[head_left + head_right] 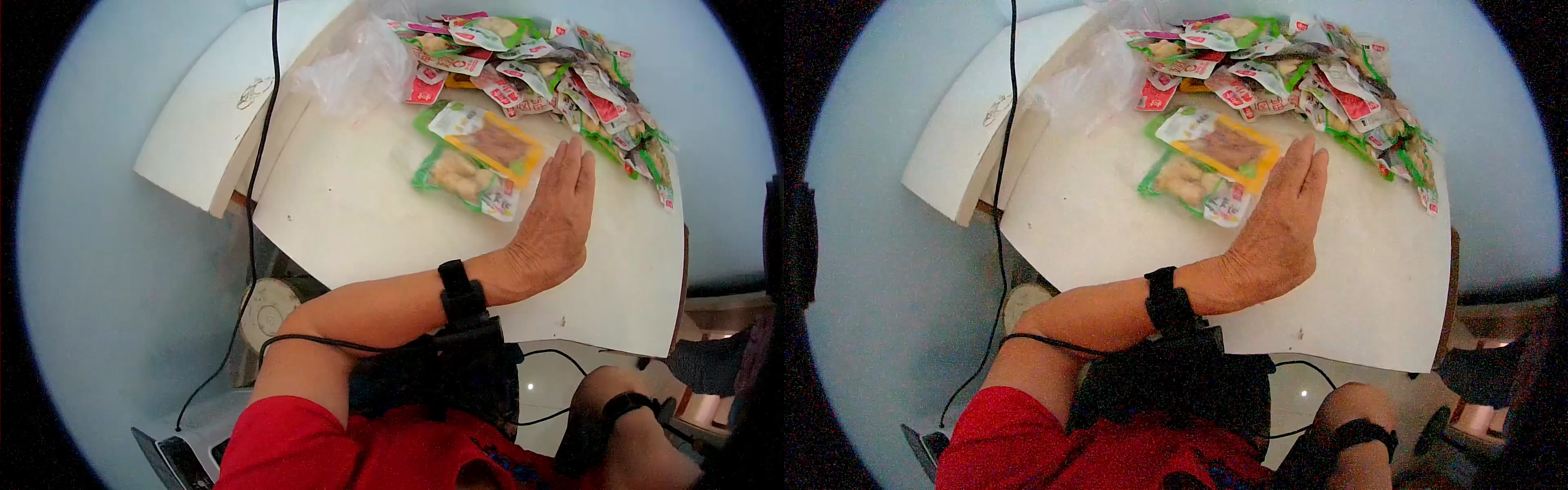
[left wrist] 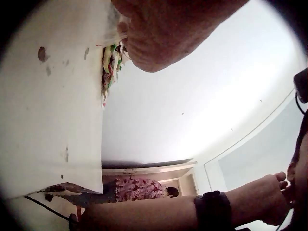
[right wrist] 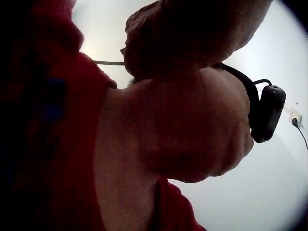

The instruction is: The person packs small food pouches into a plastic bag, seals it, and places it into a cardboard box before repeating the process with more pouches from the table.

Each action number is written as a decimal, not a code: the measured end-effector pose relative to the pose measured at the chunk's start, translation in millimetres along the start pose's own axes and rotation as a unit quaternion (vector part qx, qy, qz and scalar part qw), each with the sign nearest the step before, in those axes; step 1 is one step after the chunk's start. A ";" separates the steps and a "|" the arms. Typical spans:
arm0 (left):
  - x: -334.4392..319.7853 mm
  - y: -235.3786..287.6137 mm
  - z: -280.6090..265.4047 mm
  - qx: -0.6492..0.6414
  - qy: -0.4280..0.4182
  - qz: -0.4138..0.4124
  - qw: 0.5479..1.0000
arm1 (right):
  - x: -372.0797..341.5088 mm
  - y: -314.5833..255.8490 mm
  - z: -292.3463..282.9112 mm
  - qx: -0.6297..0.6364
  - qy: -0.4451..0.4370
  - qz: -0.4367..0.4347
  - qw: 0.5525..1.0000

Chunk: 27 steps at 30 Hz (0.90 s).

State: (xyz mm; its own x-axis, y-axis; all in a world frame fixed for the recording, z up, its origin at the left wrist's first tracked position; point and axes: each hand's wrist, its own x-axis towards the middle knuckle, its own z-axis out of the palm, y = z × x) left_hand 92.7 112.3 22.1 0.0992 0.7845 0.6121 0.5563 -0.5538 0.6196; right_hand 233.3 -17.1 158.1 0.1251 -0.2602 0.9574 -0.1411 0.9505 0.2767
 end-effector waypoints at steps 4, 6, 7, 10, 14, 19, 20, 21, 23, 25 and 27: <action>-1.1 -0.2 1.4 0.007 -0.004 -0.001 1.000 | 3.7 -2.3 -0.4 -0.008 0.010 0.001 1.000; -0.7 -0.8 0.8 0.009 -0.003 0.004 1.000 | 2.6 -1.6 0.6 -0.008 0.012 -0.004 1.000; -1.3 -0.8 0.7 0.010 0.000 0.008 1.000 | 2.7 -2.8 1.6 -0.009 0.013 -0.005 1.000; -0.9 -0.6 0.4 0.006 0.000 0.009 1.000 | 4.6 -7.1 -0.2 -0.010 0.018 -0.007 1.000; -1.5 -1.3 2.3 0.017 0.000 0.009 1.000 | 7.3 5.6 18.0 -0.074 -0.009 0.005 0.997; -1.1 0.1 -0.3 0.007 -0.005 0.000 1.000 | 9.8 -1.6 7.2 -0.051 0.027 -0.033 0.998; -1.4 0.4 -0.2 0.010 -0.004 0.000 1.000 | 11.5 -8.2 -4.5 -0.035 0.041 -0.051 0.997; -1.4 0.3 0.0 0.010 -0.003 0.000 1.000 | 14.9 -15.3 -19.2 -0.028 0.059 -0.075 0.995; -1.9 0.6 1.5 0.009 0.000 -0.002 1.000 | 25.8 -38.2 -65.6 -0.076 0.125 -0.190 0.971; -1.6 1.3 1.5 -0.002 -0.001 -0.007 1.000 | 12.7 -15.9 -24.8 0.071 0.041 -0.040 0.996; -1.5 1.7 0.2 -0.005 -0.006 -0.012 1.000 | 11.9 -4.0 -4.6 0.036 0.051 -0.046 0.997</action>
State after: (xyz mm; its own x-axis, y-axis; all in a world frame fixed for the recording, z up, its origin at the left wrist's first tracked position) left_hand 93.7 110.3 22.1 0.0950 0.8007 0.5915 0.5506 -0.5373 0.6388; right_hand 239.9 -23.2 168.1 0.2400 -0.3234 0.9153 -0.1937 0.9080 0.3716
